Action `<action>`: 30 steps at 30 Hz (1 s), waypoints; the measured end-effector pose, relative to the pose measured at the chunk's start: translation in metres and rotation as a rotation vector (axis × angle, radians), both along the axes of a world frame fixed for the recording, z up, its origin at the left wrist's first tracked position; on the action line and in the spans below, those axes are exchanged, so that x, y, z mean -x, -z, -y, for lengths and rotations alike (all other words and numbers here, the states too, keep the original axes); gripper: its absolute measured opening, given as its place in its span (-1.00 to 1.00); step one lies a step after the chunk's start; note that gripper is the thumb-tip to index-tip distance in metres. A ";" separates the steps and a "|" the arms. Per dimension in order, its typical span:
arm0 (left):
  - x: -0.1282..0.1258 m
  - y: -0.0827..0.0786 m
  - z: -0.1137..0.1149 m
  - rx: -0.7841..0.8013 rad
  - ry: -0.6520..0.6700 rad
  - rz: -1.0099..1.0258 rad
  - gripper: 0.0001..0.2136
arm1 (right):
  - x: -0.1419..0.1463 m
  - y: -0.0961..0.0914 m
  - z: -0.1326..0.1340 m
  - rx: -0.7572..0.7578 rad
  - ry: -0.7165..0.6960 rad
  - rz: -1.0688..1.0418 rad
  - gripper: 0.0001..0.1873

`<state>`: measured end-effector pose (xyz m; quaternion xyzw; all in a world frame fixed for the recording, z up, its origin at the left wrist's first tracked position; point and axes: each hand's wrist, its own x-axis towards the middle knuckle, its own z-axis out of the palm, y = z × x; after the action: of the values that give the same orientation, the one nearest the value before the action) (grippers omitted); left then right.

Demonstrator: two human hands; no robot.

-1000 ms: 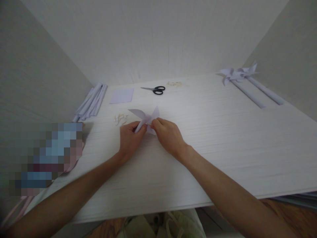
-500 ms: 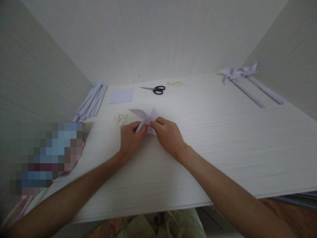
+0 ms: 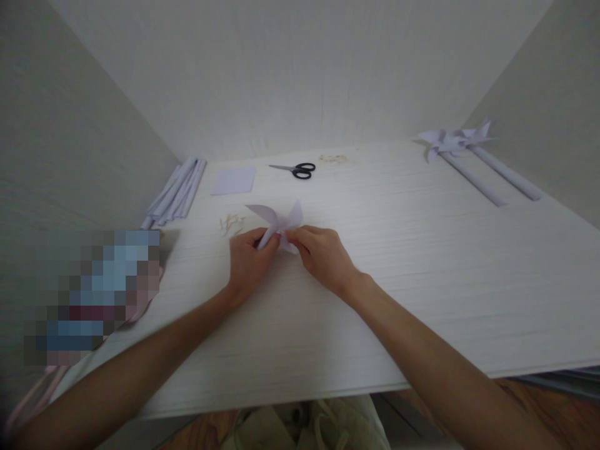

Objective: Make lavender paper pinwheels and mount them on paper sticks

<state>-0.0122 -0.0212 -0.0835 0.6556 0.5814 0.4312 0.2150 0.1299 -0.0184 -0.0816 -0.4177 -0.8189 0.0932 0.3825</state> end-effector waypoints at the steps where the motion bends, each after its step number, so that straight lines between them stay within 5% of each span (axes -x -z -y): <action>1: 0.000 0.000 0.000 0.004 -0.004 0.004 -0.78 | -0.001 0.000 0.000 -0.006 -0.015 0.006 -0.77; 11: -0.001 0.001 0.001 0.005 0.032 0.010 -0.77 | 0.003 -0.009 0.003 -0.033 0.149 0.240 -0.67; 19: -0.001 0.000 0.000 0.017 0.018 0.000 -0.76 | 0.003 -0.007 0.001 0.002 0.084 0.197 -0.76; 30: -0.001 0.000 0.000 0.010 0.016 -0.005 -0.77 | 0.005 -0.006 0.002 0.007 0.170 0.219 -0.70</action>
<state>-0.0114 -0.0213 -0.0832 0.6602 0.5788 0.4249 0.2206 0.1246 -0.0206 -0.0752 -0.4947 -0.8170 0.0170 0.2958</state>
